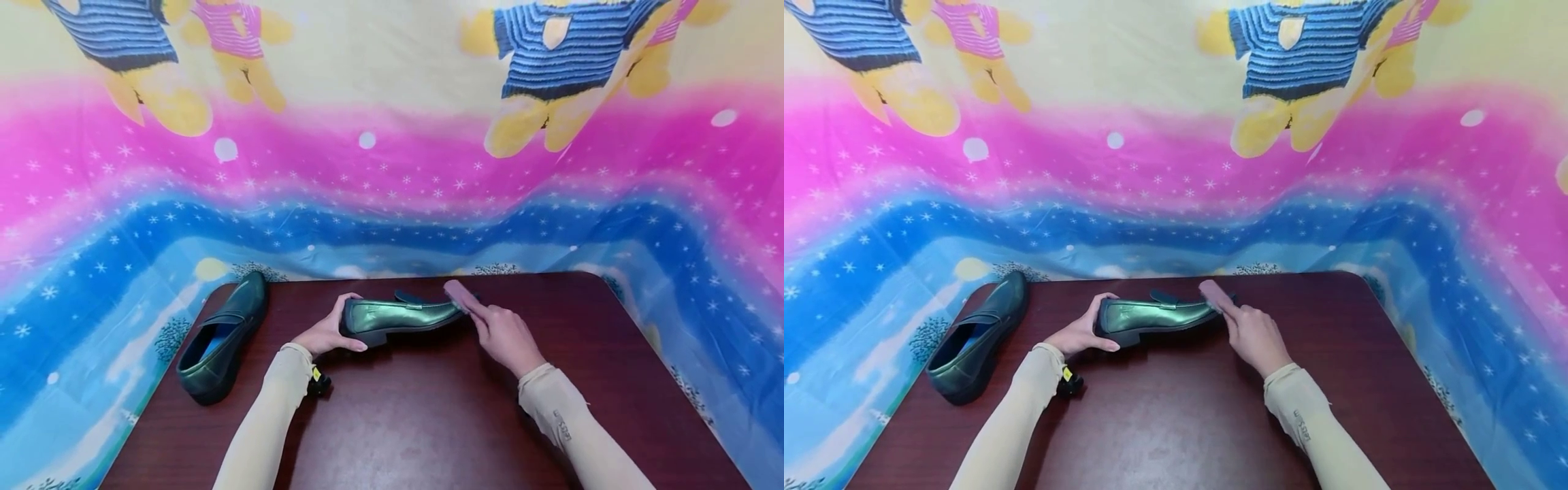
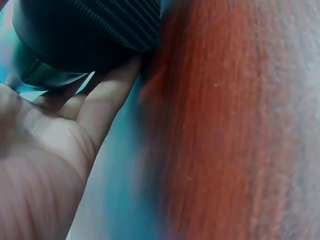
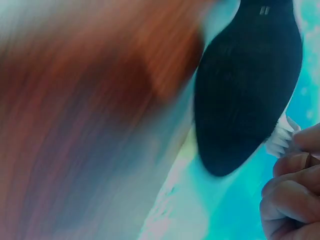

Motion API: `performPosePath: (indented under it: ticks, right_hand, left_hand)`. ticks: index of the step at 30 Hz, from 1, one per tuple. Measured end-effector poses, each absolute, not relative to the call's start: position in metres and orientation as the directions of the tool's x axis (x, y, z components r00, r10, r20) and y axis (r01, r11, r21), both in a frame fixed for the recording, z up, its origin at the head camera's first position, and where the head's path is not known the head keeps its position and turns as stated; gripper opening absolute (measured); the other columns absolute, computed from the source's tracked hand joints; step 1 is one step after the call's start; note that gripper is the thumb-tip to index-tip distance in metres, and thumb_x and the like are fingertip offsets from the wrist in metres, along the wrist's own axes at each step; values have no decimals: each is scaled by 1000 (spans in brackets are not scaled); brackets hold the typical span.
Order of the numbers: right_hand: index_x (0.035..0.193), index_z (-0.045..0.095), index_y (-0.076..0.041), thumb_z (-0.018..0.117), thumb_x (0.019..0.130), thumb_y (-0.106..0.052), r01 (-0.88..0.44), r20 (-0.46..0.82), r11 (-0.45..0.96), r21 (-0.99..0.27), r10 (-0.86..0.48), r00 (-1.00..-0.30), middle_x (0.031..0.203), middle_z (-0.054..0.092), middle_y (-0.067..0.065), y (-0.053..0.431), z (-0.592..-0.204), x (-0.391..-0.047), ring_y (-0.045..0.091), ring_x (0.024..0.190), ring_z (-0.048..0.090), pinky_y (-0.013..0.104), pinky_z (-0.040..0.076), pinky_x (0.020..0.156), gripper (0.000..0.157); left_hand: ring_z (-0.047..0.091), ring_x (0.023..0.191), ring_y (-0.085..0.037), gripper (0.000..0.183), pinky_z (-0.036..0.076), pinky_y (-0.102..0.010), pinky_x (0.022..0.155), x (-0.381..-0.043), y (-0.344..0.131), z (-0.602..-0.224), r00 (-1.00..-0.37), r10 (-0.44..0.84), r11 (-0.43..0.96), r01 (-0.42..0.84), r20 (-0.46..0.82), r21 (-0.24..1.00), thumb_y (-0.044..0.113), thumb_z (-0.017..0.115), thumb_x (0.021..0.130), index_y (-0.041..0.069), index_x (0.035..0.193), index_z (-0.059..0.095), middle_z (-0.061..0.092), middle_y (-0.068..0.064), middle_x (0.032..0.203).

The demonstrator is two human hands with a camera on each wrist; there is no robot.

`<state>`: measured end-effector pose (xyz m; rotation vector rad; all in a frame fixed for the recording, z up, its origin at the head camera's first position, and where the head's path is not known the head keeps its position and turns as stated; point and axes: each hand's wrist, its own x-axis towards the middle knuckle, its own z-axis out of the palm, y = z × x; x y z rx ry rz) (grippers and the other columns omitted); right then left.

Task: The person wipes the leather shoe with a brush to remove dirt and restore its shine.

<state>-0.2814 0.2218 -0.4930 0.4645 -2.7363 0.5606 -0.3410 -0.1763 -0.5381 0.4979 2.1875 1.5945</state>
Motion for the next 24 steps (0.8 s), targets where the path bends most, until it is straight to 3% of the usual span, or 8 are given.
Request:
performPosePath:
  ticks: [6, 10, 13, 19, 22, 24]
  right_hand:
    - [149, 58, -18, 61, 102, -13, -299, 314, 896, -327, -196, -929, 72, 61, 12, 251, -499, -299, 27, 62, 58, 47, 50, 61, 48]
    - [148, 59, -17, 62, 103, -13, -365, 358, 852, -375, -231, -905, 95, 74, 21, 238, -491, -289, 31, 76, 68, 49, 54, 70, 46]
    - [147, 60, -19, 63, 103, -13, -430, 370, 805, -408, -285, -884, 110, 76, 19, 220, -482, -277, 26, 79, 68, 45, 54, 72, 44]
    - [145, 63, -20, 66, 102, -14, -459, 298, 784, -418, -359, -885, 97, 75, 6, 202, -481, -264, 8, 64, 50, 31, 44, 65, 44]
    - [146, 62, -20, 65, 102, -14, -435, 300, 810, -392, -334, -893, 89, 71, 6, 210, -488, -270, 11, 62, 49, 33, 45, 65, 45]
    - [146, 61, -21, 64, 102, -13, -414, 316, 830, -374, -305, -898, 93, 73, 10, 220, -491, -277, 16, 65, 56, 37, 48, 66, 46]
  left_hand:
    - [47, 134, -30, 106, 43, -41, 108, -338, -176, -538, -860, 498, 296, 48, -111, 954, 15, 94, 75, 37, 151, 24, 42, -10, 149]
    - [49, 132, -30, 104, 45, -39, 106, -338, -178, -539, -858, 503, 277, 43, -107, 960, 14, 93, 76, 38, 150, 25, 43, -10, 148]
    - [50, 131, -30, 103, 46, -38, 105, -339, -178, -539, -856, 507, 264, 44, -100, 963, 13, 93, 76, 35, 151, 25, 43, -12, 148]
    - [49, 131, -30, 105, 46, -37, 104, -337, -178, -540, -856, 507, 277, 49, -103, 960, 15, 92, 77, 30, 154, 23, 44, -12, 148]
    - [50, 131, -30, 106, 46, -37, 104, -337, -177, -539, -854, 511, 275, 53, -99, 960, 16, 93, 77, 28, 155, 22, 44, -13, 147]
    - [50, 131, -30, 106, 46, -37, 104, -337, -178, -539, -853, 513, 271, 53, -98, 961, 16, 93, 77, 28, 155, 22, 44, -13, 147]
